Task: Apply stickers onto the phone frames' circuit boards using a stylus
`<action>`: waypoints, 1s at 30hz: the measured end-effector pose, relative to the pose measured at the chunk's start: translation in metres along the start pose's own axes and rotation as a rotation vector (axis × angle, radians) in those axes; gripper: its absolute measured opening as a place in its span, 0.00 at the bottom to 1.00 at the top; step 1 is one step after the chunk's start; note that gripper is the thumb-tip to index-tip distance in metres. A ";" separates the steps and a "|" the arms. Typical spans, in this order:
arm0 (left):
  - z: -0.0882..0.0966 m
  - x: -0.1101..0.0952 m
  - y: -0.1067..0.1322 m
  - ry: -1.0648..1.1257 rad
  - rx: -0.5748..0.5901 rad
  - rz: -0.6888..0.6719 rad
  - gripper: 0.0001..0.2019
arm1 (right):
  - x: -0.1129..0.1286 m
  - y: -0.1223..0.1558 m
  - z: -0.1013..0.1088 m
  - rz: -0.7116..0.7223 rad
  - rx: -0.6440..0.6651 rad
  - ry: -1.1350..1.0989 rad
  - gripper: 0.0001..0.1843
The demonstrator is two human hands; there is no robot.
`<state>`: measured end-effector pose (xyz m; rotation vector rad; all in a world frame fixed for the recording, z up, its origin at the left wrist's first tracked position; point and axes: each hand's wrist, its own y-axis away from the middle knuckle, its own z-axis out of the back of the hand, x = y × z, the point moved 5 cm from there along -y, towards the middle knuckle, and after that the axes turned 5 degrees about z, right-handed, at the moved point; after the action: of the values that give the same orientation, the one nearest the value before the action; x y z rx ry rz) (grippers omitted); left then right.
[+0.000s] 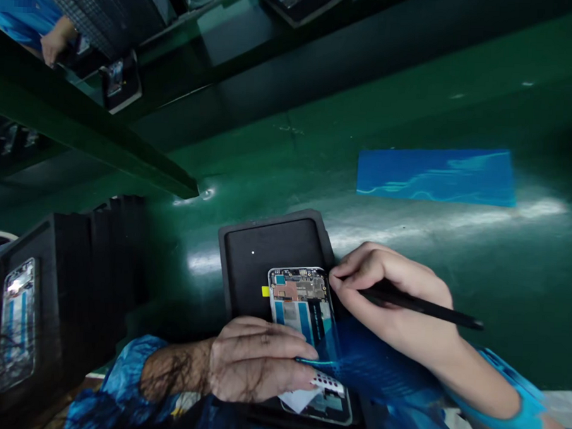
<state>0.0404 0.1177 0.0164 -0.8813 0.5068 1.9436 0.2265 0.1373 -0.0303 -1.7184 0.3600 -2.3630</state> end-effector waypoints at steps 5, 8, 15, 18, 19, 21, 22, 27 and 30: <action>0.000 0.000 -0.001 0.000 0.031 0.013 0.10 | -0.001 -0.002 0.002 -0.036 -0.016 -0.036 0.14; 0.002 -0.002 -0.001 -0.018 0.016 -0.002 0.10 | -0.001 -0.003 0.002 -0.040 -0.018 -0.034 0.14; 0.005 -0.001 -0.001 0.010 -0.025 -0.015 0.09 | -0.003 -0.001 0.001 0.023 0.028 -0.015 0.15; 0.004 0.001 -0.002 0.046 -0.012 0.020 0.09 | -0.003 0.001 0.001 0.061 0.044 -0.012 0.14; 0.005 0.000 -0.002 0.049 -0.017 0.019 0.09 | -0.002 0.001 0.002 0.068 0.044 -0.009 0.13; 0.005 -0.001 -0.003 0.047 -0.032 0.004 0.08 | -0.001 0.001 0.002 0.082 0.039 -0.005 0.13; 0.006 -0.001 -0.003 0.042 -0.038 0.010 0.08 | -0.001 0.001 0.002 0.088 0.044 -0.002 0.14; 0.003 -0.001 -0.004 0.037 -0.061 0.036 0.08 | 0.001 -0.002 0.001 0.115 0.082 0.011 0.14; 0.001 -0.002 -0.002 0.038 -0.116 0.014 0.07 | 0.002 -0.007 0.000 0.124 0.109 0.013 0.14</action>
<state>0.0428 0.1178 0.0186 -0.9915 0.4269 1.9885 0.2255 0.1433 -0.0269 -1.5862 0.3236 -2.2629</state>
